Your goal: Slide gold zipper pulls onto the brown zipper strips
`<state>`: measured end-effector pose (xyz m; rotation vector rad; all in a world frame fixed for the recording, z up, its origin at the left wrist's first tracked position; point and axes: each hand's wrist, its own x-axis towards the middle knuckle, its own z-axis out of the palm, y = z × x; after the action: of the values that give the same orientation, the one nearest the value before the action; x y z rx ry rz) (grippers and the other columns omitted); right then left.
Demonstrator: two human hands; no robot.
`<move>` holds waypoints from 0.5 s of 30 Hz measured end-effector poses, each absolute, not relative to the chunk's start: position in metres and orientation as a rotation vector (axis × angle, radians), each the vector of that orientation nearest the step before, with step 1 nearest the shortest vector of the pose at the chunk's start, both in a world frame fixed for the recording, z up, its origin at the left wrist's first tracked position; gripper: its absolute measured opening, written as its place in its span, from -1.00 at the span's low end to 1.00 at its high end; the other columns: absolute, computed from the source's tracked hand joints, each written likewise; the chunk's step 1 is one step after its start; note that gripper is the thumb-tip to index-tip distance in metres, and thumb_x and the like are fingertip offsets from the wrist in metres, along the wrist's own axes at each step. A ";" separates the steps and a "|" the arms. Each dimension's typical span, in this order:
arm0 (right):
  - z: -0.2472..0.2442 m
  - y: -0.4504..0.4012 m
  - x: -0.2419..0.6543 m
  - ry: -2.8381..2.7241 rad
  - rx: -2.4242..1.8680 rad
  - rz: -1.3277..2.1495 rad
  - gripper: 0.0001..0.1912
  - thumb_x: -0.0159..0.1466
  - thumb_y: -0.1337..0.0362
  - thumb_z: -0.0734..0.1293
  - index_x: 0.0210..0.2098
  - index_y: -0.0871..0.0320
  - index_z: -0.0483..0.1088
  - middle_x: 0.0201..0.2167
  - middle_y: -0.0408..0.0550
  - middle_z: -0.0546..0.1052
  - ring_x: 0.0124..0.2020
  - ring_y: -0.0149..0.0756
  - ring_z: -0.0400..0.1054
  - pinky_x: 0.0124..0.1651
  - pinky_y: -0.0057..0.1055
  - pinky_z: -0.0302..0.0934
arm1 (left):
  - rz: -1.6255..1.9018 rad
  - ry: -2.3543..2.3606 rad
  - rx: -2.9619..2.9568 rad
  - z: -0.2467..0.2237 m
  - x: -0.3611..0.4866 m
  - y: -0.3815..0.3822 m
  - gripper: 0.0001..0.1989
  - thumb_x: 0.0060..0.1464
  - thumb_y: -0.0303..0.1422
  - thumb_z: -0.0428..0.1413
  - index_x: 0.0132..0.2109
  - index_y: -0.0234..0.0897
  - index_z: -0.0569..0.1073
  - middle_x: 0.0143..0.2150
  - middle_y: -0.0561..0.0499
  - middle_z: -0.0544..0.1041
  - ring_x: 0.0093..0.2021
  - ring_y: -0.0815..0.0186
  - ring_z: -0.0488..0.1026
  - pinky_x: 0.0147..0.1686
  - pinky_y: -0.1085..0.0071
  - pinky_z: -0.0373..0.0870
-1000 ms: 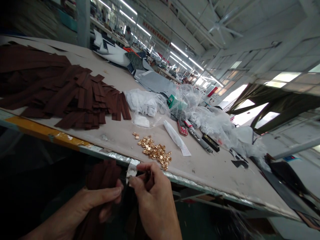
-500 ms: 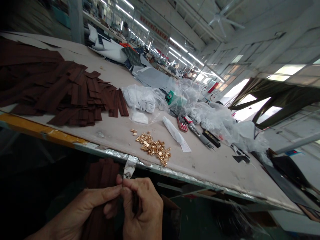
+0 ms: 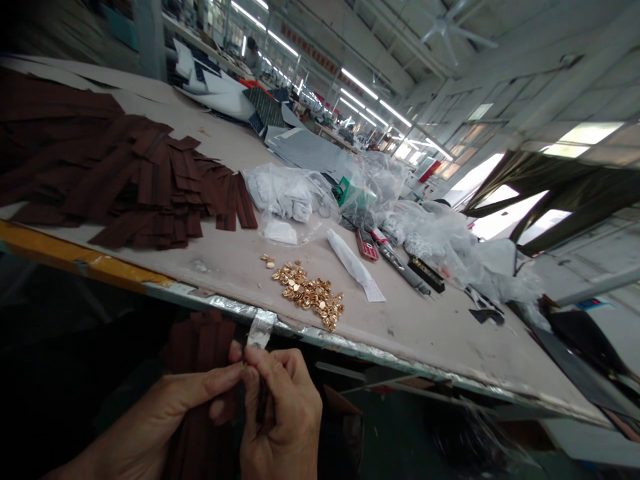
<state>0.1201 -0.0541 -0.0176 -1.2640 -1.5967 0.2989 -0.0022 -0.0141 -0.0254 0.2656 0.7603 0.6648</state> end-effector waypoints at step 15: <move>-0.002 -0.054 0.129 -1.235 -1.473 0.687 -0.80 0.20 0.24 0.38 -0.19 0.13 0.55 -0.60 -0.23 0.40 -0.59 -0.46 0.25 -0.51 -0.53 0.19 | 0.681 0.783 0.624 -0.023 -0.008 -0.018 -0.77 -0.24 -0.30 0.33 -0.41 -0.29 0.50 -0.72 0.13 0.38 -0.68 0.43 0.23 -0.61 0.51 0.13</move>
<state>0.1289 -0.0544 -0.0016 -1.4732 -1.2349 0.6867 -0.0079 -0.0185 -0.0228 0.6241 0.7825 0.6812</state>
